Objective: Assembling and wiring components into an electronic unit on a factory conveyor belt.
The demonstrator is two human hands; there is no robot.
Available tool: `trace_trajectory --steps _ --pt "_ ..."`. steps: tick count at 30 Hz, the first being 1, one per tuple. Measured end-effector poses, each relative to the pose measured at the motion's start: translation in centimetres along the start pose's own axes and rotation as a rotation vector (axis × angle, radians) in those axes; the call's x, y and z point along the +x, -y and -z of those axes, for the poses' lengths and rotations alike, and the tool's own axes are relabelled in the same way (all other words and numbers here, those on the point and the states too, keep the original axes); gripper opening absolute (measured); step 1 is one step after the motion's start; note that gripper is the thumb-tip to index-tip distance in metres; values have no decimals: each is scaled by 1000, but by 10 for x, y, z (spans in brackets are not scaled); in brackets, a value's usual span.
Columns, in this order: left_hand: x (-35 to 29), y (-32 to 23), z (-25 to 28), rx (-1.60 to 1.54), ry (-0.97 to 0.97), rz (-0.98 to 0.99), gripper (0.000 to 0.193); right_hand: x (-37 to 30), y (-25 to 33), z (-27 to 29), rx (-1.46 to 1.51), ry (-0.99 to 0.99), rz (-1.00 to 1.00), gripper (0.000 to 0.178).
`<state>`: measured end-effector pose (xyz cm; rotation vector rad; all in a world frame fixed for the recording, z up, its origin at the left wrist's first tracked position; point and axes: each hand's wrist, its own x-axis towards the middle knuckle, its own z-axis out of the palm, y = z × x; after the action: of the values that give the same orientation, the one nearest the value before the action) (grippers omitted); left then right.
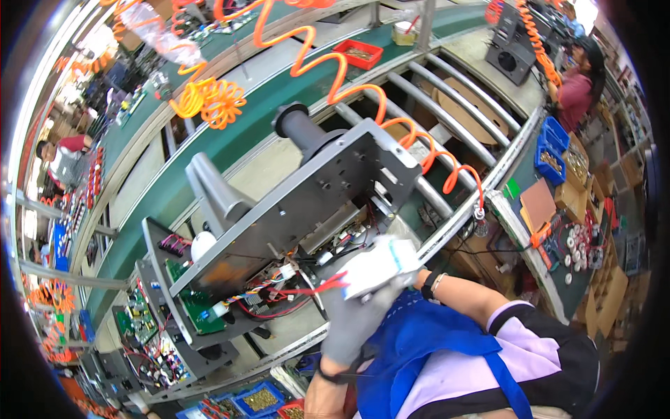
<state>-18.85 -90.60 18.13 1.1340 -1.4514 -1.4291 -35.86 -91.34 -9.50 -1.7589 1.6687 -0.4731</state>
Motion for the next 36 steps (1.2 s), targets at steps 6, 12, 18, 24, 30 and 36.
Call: trace_trajectory --steps 6,12,18,24,30,36 --pt "30 21 -33 -49 -108 87 36 -7 -17 -3 97 44 116 38" --pt "39 15 -48 -384 -151 301 36 -5 -9 43 152 59 313 53" --pt "45 6 -63 -868 -304 447 56 -10 35 182 281 121 480 71" --pt "49 28 -82 -911 -449 506 53 -19 94 263 66 284 1013 33" --pt "42 30 -64 -1020 -395 498 49 -4 153 255 -13 137 1046 18" --pt "-8 31 -40 621 -729 51 52 3 195 274 -192 30 872 19"
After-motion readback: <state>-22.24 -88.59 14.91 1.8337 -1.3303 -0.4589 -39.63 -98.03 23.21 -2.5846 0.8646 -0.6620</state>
